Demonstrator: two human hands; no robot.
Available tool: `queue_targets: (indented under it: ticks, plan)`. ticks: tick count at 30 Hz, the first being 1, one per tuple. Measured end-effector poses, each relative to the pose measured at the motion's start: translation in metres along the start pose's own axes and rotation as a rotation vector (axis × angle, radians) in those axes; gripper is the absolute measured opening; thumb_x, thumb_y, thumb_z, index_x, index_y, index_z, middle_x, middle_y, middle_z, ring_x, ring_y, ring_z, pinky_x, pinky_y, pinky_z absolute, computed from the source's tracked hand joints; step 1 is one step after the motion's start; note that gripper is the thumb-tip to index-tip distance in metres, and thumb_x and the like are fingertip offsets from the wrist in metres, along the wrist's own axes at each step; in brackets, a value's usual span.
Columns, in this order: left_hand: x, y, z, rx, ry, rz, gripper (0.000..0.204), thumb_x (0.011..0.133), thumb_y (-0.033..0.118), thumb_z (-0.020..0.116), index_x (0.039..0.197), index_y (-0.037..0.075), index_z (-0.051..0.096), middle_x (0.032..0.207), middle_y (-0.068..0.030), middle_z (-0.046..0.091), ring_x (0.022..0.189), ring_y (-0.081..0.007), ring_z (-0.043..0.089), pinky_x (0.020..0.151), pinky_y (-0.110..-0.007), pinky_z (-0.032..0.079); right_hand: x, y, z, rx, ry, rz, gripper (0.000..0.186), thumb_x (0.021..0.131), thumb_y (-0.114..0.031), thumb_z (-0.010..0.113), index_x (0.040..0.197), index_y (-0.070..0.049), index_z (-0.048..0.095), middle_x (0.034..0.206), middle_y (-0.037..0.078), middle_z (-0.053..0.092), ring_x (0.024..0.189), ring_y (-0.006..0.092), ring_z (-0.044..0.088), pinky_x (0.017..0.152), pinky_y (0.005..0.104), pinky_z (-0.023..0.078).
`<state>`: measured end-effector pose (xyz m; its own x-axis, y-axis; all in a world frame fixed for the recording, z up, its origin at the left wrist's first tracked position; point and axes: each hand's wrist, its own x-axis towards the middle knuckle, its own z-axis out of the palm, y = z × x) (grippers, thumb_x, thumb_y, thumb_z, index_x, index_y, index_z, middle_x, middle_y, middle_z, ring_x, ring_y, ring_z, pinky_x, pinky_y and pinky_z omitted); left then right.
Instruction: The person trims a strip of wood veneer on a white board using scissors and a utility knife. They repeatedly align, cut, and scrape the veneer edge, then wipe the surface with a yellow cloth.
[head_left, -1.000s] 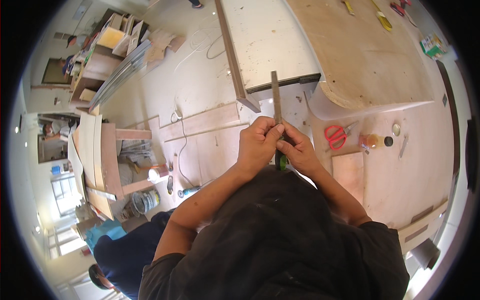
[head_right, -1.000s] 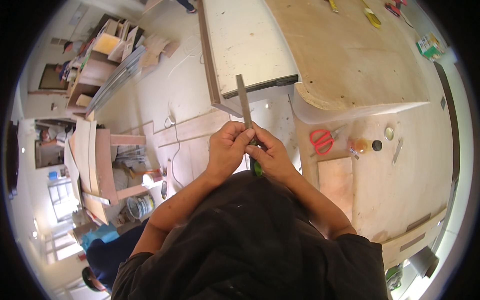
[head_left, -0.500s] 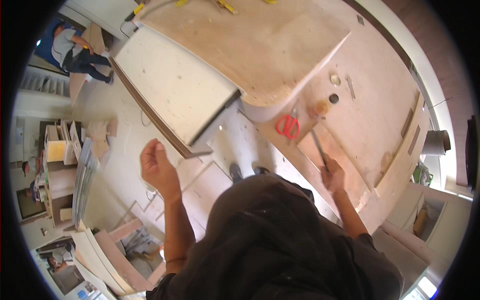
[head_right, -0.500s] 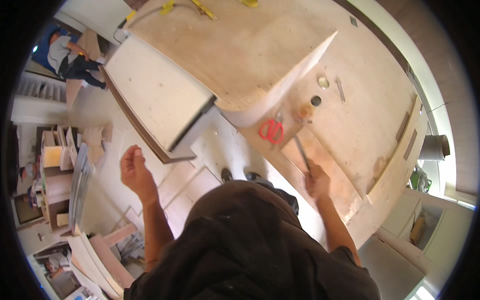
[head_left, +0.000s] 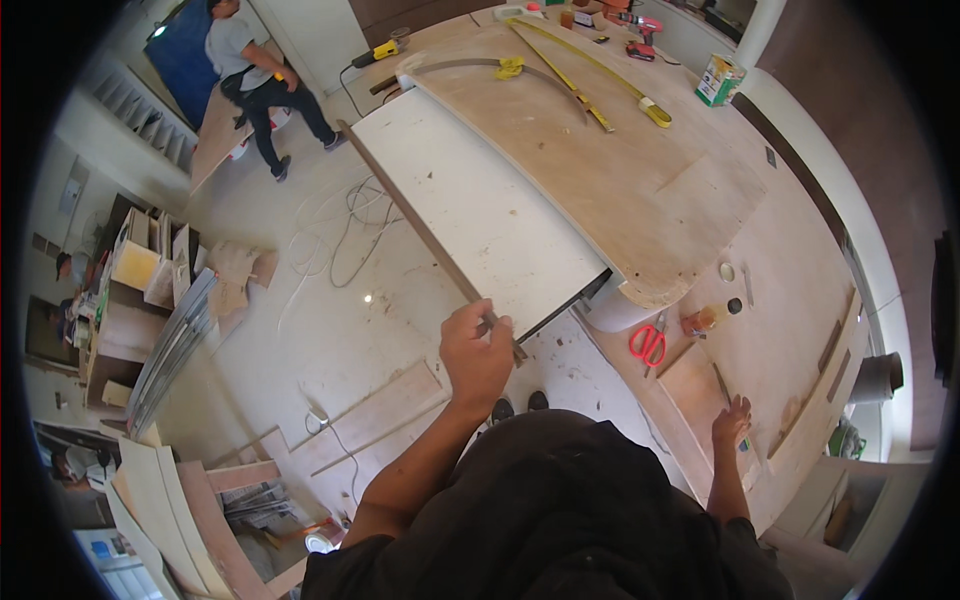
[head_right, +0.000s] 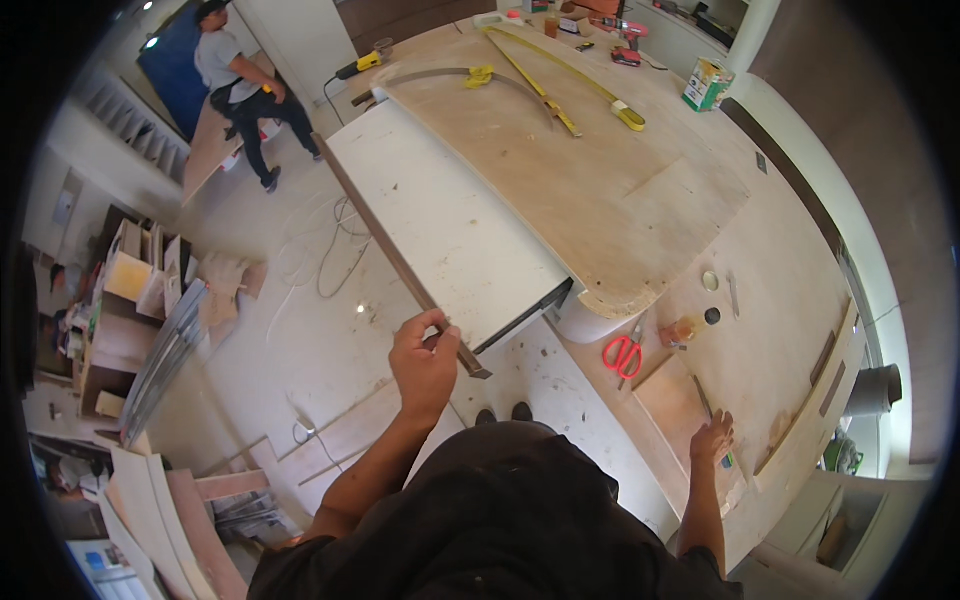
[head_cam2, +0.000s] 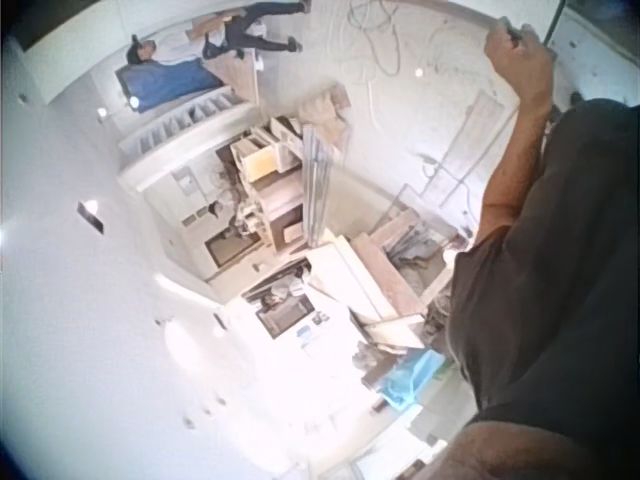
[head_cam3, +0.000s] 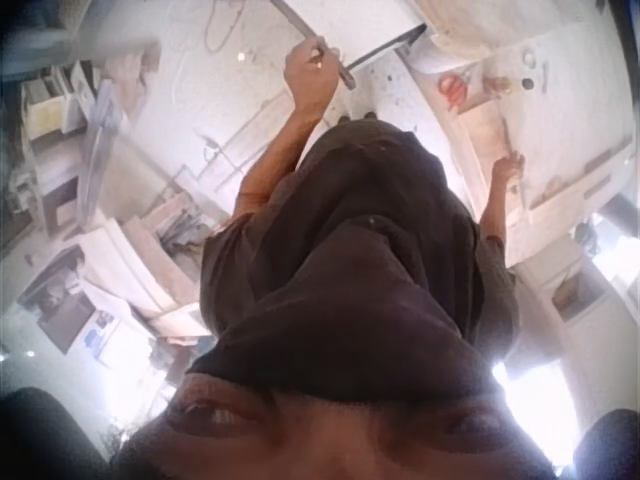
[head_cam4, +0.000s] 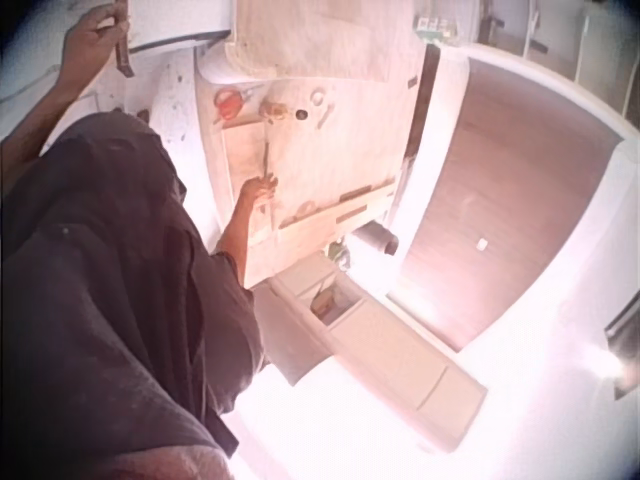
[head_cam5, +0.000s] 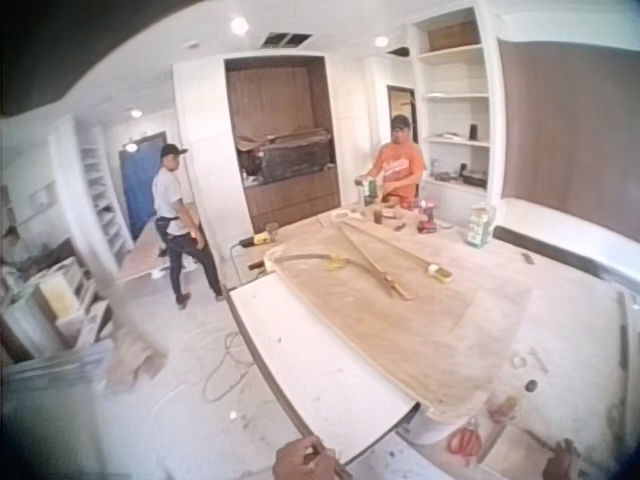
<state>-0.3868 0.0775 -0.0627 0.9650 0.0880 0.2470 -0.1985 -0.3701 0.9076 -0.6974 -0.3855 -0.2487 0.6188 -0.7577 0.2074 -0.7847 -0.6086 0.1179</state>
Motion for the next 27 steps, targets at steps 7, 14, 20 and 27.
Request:
queue_targets:
  ticks: [7,14,20,27]
  plan:
    - [0.015,0.009,0.038,-0.004,-0.087,0.069,0.029,0.082,0.009,0.078,0.110,0.001,0.072,0.110,-0.0161,0.071,0.105,-0.0327,0.063,0.090,-0.041,0.053,-0.004,-0.126,-0.113,0.666,0.319,-0.387,0.025,0.095,-0.003,0.064,0.119,0.001,0.069,0.111,0.021,0.069,0.099,0.0397,0.067,0.086,0.0491,0.055]
    - [0.046,0.005,0.054,-0.187,-0.125,0.029,0.023,0.088,0.009,0.077,0.109,0.000,0.072,0.110,-0.0153,0.072,0.092,-0.0216,0.068,0.078,-0.033,0.055,0.019,-0.287,-0.240,1.234,0.174,-0.816,0.032,0.086,0.002,0.076,0.118,0.001,0.071,0.104,0.020,0.071,0.092,0.0362,0.070,0.082,0.0408,0.056]
    - [0.130,-0.060,0.025,-0.178,0.037,-0.121,0.019,0.094,0.007,0.073,0.111,-0.002,0.072,0.098,-0.0086,0.074,0.089,-0.0144,0.067,0.077,-0.028,0.055,0.058,-0.364,-0.270,1.095,-0.100,-0.959,0.045,0.084,-0.011,0.080,0.126,0.000,0.067,0.118,0.019,0.070,0.101,0.0399,0.069,0.087,0.0454,0.056]
    - [0.333,-0.189,-0.005,-0.381,0.316,-0.484,0.018,0.090,0.006,0.069,0.106,-0.003,0.071,0.088,-0.0078,0.069,0.070,-0.0137,0.063,0.056,-0.027,0.052,0.078,-0.425,-0.272,0.832,-0.418,-0.854,0.044,0.082,-0.016,0.082,0.121,-0.002,0.068,0.099,0.017,0.069,0.089,0.0385,0.068,0.077,0.0476,0.054]
